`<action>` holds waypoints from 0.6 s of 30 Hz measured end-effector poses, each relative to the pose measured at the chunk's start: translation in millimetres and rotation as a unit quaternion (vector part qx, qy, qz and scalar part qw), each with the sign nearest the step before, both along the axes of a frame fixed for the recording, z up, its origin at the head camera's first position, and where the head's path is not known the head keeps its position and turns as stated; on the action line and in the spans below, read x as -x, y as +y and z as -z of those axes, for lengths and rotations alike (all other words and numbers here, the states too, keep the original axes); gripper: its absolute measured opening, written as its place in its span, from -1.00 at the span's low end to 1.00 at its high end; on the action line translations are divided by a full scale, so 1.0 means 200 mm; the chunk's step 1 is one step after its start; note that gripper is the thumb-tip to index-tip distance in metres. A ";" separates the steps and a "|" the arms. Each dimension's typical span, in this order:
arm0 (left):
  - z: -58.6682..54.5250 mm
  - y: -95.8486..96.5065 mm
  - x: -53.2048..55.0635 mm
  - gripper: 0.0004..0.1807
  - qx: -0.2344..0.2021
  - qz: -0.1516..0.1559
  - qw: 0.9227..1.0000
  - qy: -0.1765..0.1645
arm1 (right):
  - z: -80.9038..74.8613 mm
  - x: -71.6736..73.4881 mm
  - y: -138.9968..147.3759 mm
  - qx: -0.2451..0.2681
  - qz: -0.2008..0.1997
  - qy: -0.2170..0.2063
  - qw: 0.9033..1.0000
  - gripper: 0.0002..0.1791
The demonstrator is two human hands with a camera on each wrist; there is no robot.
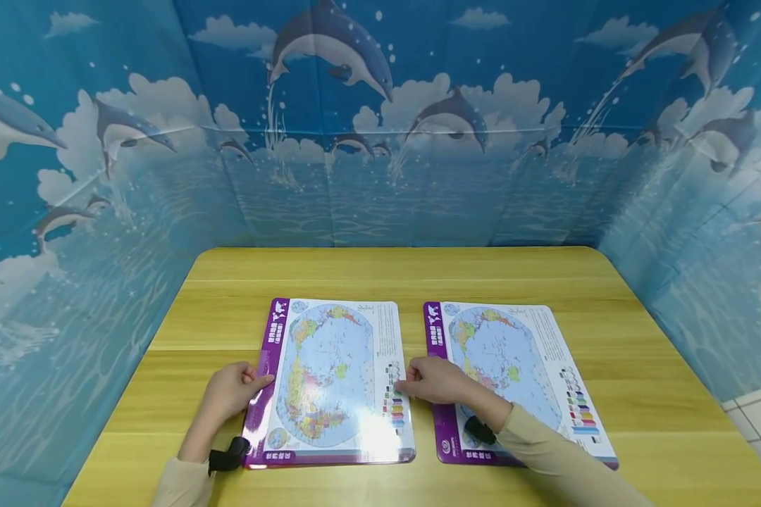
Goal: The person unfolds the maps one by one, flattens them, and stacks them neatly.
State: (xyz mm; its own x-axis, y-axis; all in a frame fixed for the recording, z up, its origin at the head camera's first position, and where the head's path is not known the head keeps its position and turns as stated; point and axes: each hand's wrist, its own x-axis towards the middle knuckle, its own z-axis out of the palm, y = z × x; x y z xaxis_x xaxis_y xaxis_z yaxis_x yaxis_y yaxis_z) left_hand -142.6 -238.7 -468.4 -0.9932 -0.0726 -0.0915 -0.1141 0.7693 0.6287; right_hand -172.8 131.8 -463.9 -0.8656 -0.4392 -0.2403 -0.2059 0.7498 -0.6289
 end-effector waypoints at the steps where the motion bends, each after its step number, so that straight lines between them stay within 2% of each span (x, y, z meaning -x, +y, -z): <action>1: -0.01 0.00 0.00 -0.66 0.003 -0.001 1.000 0.007 | 0.00 0.00 0.00 0.005 0.002 -0.002 1.000 -0.65; 6: -0.06 0.00 -0.02 -0.64 0.041 0.003 0.997 0.063 | 0.01 0.00 0.00 0.023 0.015 -0.016 0.999 -0.66; 9: -0.09 -0.01 -0.03 -0.67 0.030 0.013 0.996 0.087 | 0.01 0.01 0.00 0.032 0.023 -0.022 0.999 -0.66; 12: -0.11 -0.02 -0.01 -0.68 -0.036 0.020 0.996 0.078 | 0.01 0.01 0.00 0.045 0.030 -0.032 0.998 -0.62; 14: -0.11 -0.03 0.00 -0.66 -0.095 0.021 0.994 0.057 | 0.01 0.01 0.00 0.053 0.033 -0.038 0.997 -0.60; 18: -0.09 -0.03 0.02 -0.65 -0.219 0.017 0.976 0.008 | 0.02 0.02 0.01 0.067 0.039 -0.052 0.996 -0.58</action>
State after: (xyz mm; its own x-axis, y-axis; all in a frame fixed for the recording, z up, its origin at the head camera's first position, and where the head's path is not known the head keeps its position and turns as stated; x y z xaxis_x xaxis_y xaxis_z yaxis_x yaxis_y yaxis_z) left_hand -145.8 -244.9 -450.8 -0.9958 0.0029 -0.0911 -0.0810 0.4298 0.8993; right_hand -177.3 134.4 -468.1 -0.8718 -0.4057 -0.2744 -0.0789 0.6693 -0.7388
